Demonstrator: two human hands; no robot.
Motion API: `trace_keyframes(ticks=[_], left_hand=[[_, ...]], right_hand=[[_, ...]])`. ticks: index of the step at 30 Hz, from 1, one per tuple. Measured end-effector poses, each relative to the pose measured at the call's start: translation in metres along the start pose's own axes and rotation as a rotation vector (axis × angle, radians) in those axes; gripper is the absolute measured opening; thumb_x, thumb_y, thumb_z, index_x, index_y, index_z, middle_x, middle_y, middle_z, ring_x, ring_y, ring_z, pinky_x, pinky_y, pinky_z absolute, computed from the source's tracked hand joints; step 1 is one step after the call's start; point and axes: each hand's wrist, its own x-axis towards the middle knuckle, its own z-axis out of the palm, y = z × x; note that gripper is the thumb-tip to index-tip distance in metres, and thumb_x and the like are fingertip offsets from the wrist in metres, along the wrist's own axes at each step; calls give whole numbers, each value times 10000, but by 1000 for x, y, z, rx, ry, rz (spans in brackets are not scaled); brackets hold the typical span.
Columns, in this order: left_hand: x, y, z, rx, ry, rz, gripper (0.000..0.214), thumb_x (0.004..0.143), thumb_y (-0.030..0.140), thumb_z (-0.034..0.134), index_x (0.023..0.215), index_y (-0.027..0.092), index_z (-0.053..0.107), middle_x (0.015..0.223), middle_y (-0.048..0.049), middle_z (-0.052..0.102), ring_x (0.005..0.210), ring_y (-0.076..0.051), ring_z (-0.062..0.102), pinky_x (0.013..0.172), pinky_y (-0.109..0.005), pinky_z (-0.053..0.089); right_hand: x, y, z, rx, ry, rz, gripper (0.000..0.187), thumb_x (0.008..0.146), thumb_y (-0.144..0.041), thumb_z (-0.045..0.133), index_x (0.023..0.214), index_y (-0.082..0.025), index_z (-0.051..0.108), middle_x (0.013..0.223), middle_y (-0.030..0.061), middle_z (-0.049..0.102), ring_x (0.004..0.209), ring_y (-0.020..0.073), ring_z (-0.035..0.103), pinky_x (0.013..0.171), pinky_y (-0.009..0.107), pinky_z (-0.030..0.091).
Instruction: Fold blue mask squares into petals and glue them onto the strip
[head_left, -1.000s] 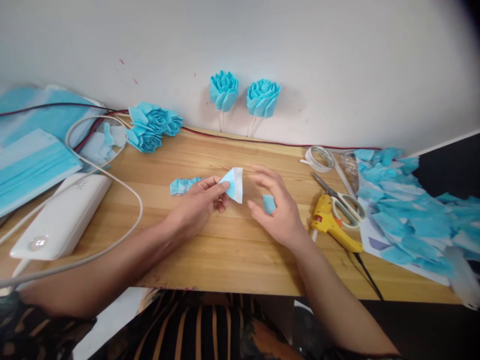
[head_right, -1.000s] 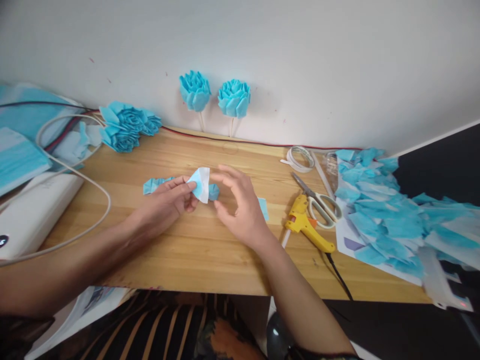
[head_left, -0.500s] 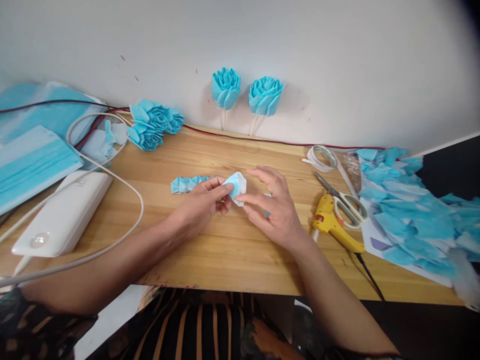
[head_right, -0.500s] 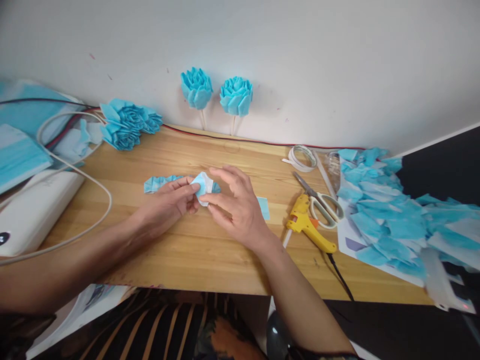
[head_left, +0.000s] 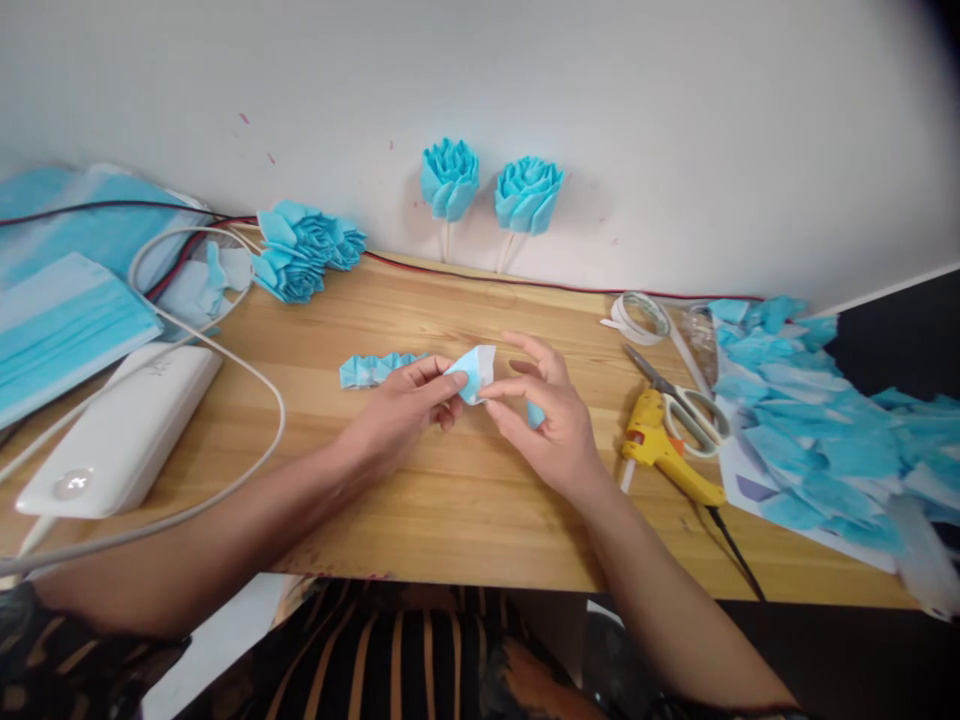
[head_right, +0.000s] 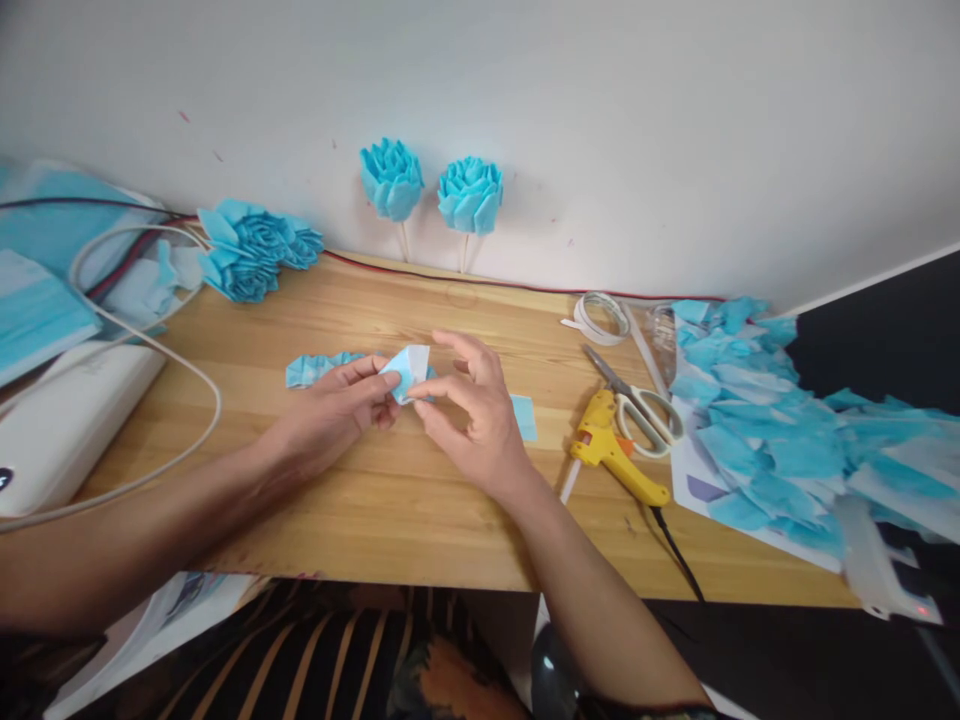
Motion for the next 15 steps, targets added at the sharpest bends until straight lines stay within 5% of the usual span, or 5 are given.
trace_keyframes(ticks=[10,15], left_hand=[[0,0,1,-13,26,17,214,790,331,741,767,159,615,635,13,592,563,-91,513,549,-229,391],[0,3,2,-61,66,2,189,791,295,730,760,155,606,642,2,610,565,-93,526,552,-232,386]], right_hand=[[0,-1,3,103,23,130,48,872,-208,623,883,-243,653,1286,89,587,1253,255,573,1047,523,449],[0,-3,-7,0,-108,-15,298,848,-157,610,1115,-288,614,1464,89,465,1379,291,448,1066,556,440]])
